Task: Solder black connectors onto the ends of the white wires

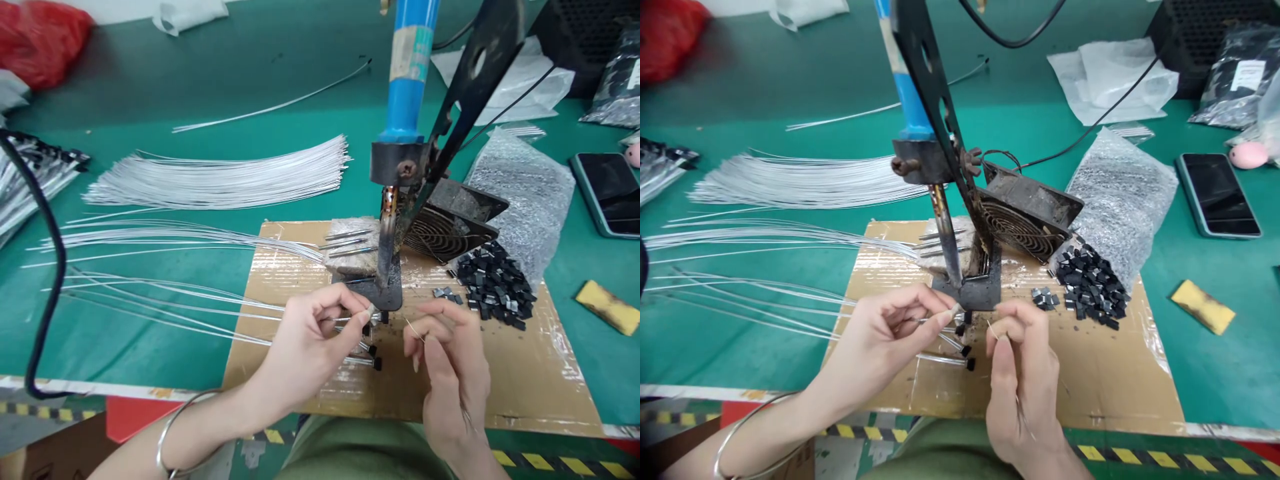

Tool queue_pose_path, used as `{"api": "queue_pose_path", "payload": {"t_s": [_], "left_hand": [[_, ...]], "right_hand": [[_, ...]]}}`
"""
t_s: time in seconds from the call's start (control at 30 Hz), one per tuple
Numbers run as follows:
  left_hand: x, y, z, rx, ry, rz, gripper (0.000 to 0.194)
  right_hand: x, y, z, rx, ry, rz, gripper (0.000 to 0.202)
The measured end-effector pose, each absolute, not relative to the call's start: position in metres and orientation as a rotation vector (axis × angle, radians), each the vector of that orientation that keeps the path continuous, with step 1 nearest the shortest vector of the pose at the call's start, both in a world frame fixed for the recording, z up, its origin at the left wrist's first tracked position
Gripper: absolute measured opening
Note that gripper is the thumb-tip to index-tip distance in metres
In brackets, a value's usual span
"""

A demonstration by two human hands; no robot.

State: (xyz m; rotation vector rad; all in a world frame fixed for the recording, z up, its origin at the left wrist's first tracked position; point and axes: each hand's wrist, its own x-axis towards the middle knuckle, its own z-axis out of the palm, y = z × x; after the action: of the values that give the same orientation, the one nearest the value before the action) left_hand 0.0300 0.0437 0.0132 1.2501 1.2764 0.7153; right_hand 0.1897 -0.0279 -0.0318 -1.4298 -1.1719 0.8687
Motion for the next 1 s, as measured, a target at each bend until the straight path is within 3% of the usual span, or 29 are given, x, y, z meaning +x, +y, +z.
{"api": "queue_pose_path", "payload": {"t_s": [0.17, 0.33, 1.0], "left_hand": [[0.031, 0.046, 0.012, 1.295, 1.269, 0.740, 0.012], [0.031, 0.047, 0.013, 1.293, 1.258, 0.724, 0.013], [0.035, 0.057, 0.019, 1.326, 1.281, 0.821, 0.012]], "right_hand": [[0.195, -0.023, -0.028, -1.416, -1.323, 0.795, 0.028], [0.189, -0.018, -0.022, -1.351, -1.240, 0.836, 0.017], [0.178, -0.008, -0.010, -1.384, -1.023, 0.908, 0.019]]}}
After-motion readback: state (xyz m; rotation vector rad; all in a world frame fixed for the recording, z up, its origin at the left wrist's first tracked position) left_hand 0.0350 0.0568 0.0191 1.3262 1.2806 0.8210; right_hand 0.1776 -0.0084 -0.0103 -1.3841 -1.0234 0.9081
